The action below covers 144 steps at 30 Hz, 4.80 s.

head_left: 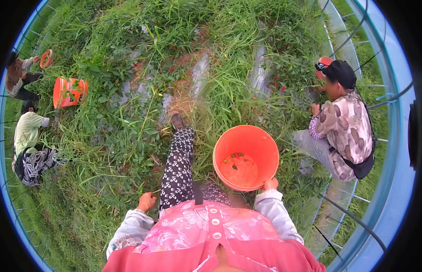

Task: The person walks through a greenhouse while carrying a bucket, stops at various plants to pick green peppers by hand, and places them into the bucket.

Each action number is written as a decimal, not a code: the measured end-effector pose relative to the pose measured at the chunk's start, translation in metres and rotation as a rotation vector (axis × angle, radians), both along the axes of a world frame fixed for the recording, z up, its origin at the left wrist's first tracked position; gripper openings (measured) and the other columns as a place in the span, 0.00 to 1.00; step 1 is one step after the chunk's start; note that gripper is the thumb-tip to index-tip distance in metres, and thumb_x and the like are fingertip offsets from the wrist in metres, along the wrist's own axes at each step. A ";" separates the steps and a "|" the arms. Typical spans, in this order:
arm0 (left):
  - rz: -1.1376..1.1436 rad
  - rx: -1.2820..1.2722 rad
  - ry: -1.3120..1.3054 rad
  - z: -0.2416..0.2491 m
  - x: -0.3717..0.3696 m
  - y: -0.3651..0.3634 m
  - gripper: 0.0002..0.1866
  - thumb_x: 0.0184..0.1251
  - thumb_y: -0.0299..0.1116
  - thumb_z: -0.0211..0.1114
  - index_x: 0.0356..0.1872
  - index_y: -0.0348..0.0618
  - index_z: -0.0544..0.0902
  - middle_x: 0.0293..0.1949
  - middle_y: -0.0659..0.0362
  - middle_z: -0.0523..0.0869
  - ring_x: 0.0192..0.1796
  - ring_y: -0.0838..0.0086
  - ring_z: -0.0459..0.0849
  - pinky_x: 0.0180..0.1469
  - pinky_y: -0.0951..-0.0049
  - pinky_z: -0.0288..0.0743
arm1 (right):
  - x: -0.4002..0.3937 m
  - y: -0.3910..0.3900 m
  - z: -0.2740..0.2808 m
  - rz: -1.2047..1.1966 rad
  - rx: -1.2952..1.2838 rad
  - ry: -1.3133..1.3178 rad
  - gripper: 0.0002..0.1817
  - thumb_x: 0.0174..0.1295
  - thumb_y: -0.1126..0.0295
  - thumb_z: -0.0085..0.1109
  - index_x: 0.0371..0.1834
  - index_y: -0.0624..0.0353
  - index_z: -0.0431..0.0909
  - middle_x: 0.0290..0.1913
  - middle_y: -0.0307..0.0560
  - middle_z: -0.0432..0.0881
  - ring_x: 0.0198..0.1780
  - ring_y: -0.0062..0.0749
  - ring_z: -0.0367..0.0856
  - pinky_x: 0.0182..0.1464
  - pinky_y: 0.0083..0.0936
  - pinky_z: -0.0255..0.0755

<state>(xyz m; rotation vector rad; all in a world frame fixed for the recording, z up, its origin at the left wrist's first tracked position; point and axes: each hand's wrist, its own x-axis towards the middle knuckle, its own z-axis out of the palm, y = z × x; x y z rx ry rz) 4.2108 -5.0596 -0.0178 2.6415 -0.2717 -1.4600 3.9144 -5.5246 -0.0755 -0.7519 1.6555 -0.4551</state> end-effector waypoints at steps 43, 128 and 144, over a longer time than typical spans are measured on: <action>0.185 -0.081 -0.261 -0.268 0.400 -0.211 0.38 0.51 0.35 0.62 0.65 0.42 0.56 0.58 0.45 0.70 0.58 0.53 0.70 0.59 0.64 0.64 | 0.501 -0.297 -0.221 0.096 0.120 -0.145 0.23 0.60 0.62 0.54 0.57 0.59 0.66 0.52 0.51 0.75 0.53 0.41 0.75 0.55 0.44 0.71; 0.298 -0.108 -0.428 -0.318 0.496 -0.117 0.09 0.59 0.26 0.56 0.40 0.42 0.79 0.37 0.54 0.83 0.38 0.64 0.82 0.44 0.71 0.73 | 0.584 0.126 -0.249 1.416 0.929 -0.327 0.17 0.61 0.78 0.49 0.54 0.59 0.68 0.46 0.45 0.78 0.47 0.23 0.75 0.50 0.18 0.69; -0.376 -0.286 -0.213 -0.369 0.456 -0.191 0.15 0.51 0.21 0.57 0.43 0.38 0.77 0.44 0.51 0.79 0.46 0.56 0.78 0.49 0.64 0.74 | 0.609 0.115 -0.264 1.792 0.496 -0.365 0.16 0.58 0.73 0.50 0.51 0.59 0.69 0.43 0.51 0.80 0.41 0.35 0.81 0.44 0.27 0.74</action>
